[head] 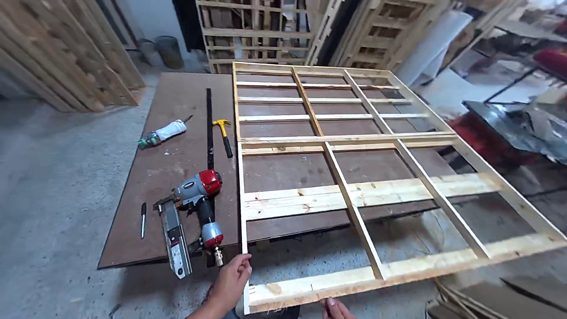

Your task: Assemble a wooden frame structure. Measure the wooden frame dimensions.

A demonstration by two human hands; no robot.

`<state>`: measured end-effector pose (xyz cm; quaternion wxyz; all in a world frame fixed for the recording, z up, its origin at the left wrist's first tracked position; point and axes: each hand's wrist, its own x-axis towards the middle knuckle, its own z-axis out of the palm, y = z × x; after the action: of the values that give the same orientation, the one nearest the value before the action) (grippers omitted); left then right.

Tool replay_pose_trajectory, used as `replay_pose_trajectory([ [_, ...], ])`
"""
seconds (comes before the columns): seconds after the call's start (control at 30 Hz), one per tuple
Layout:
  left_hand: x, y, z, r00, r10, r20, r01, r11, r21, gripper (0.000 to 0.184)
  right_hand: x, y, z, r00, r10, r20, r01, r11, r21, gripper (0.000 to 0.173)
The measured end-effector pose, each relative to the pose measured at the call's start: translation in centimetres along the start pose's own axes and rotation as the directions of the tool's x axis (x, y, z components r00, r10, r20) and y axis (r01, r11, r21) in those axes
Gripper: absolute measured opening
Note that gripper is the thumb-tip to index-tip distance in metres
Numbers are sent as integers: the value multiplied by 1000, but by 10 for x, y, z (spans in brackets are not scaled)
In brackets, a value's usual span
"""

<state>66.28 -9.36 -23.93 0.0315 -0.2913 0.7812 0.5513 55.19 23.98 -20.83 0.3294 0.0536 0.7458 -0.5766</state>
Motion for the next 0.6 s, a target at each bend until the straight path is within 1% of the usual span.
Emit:
replay_pose_trajectory([
  [0.03, -5, 7, 8, 1000, -4, 15, 4, 1000, -4, 37, 8, -4, -6, 1000, -21, 8, 21, 1000, -4, 38],
  [0.1, -16, 33, 28, 997, -36, 72, 39, 999, -30, 38, 21, -16, -15, 997, -31, 74, 33, 999, -21, 40],
  [0.17, -23, 67, 53, 990, -46, 132, 58, 995, -82, 42, 30, -37, -20, 980, -42, 194, 48, 999, -25, 39],
  [0.23, -27, 97, 86, 981, -28, 191, 60, 985, -163, 47, 36, -57, -24, 946, -88, 312, 104, 994, -36, 36],
  [0.27, -28, 110, 104, 971, -19, 237, 73, 972, -221, 50, 37, -65, -26, 933, -117, 339, 137, 990, -37, 35],
  [0.33, -34, 131, 137, 948, 10, 317, 115, 921, -373, 55, 38, -79, -28, 918, -162, 363, 187, 982, -33, 34],
  [0.4, -41, 145, 162, 935, 38, 352, 158, 845, -511, 56, 36, -86, -30, 905, -220, 364, 227, 974, 22, 35],
  [0.47, -46, 148, 180, 926, 82, 367, 204, 709, -675, 60, 35, -88, -36, 892, -281, 353, 271, 959, 79, 36],
  [0.5, -48, 148, 185, 924, 99, 370, 218, 658, -721, 59, 34, -89, -40, 883, -305, 357, 291, 952, 93, 36],
  [0.53, -49, 149, 186, 923, 103, 370, 225, 635, -739, 57, 33, -89, -43, 873, -324, 364, 313, 945, 92, 37],
  [0.57, -50, 151, 186, 924, 97, 370, 225, 644, -731, 56, 32, -88, -46, 866, -340, 366, 335, 939, 77, 39],
  [0.6, -51, 151, 186, 927, 78, 367, 219, 683, -697, 57, 32, -87, -50, 863, -347, 367, 354, 934, 51, 42],
])
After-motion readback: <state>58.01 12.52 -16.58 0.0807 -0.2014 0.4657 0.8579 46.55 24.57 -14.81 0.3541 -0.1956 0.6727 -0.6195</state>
